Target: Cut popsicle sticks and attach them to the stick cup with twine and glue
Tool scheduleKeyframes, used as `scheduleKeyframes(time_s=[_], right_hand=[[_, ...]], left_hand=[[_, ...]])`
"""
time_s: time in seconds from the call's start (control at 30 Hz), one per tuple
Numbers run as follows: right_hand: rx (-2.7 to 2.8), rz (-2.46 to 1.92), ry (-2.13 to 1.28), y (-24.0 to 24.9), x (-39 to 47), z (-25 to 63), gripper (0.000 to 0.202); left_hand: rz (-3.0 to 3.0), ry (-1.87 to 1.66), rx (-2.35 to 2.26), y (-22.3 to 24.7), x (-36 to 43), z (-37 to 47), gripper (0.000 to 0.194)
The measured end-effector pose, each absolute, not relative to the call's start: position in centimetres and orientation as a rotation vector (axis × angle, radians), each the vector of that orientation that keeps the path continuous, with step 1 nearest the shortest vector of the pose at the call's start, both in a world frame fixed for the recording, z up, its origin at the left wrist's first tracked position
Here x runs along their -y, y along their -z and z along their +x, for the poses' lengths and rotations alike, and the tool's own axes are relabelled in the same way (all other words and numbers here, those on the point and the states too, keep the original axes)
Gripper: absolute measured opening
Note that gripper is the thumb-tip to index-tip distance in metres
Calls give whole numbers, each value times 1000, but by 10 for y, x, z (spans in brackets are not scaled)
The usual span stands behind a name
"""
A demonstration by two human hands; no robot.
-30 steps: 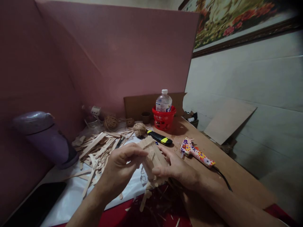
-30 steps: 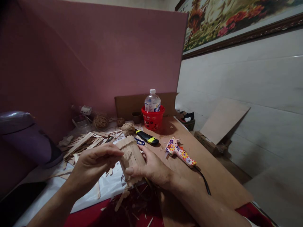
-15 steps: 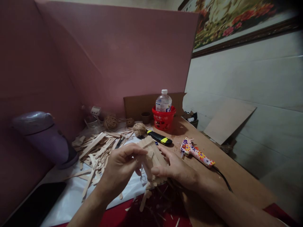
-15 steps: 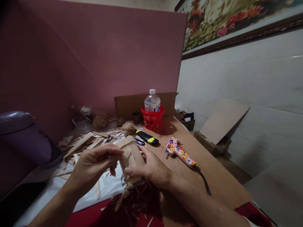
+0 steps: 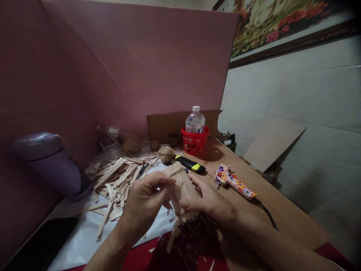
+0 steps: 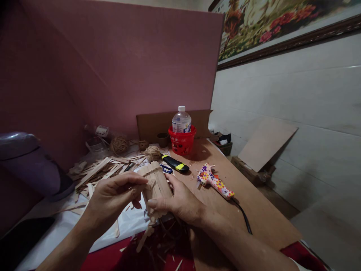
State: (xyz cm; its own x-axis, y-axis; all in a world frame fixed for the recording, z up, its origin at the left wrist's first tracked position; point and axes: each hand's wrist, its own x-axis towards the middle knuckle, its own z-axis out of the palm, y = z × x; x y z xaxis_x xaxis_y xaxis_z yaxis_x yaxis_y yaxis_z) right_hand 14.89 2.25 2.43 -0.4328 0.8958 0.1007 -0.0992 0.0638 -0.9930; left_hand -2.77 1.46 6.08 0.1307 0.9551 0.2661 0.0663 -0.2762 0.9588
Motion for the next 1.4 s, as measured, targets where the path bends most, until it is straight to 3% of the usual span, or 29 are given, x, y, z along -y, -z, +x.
scheduleKeyframes(time_s=[0.67, 0.9, 1.13, 1.4], right_hand=[[1487, -811, -1523, -27, -21, 147, 65], [1469, -822, -1521, -27, -23, 148, 66], [1426, -724, -1635, -25, -21, 149, 73], [1469, -776, -1585, -21, -22, 150, 71]], left_hand=[[1882, -1323, -1108, -45, -14, -26, 12], [2150, -1496, -1313, -58, -10, -30, 5], [1753, -1288, -1145, -48, -22, -31, 51], [1363, -1142, -1050, -50, -24, -31, 48]])
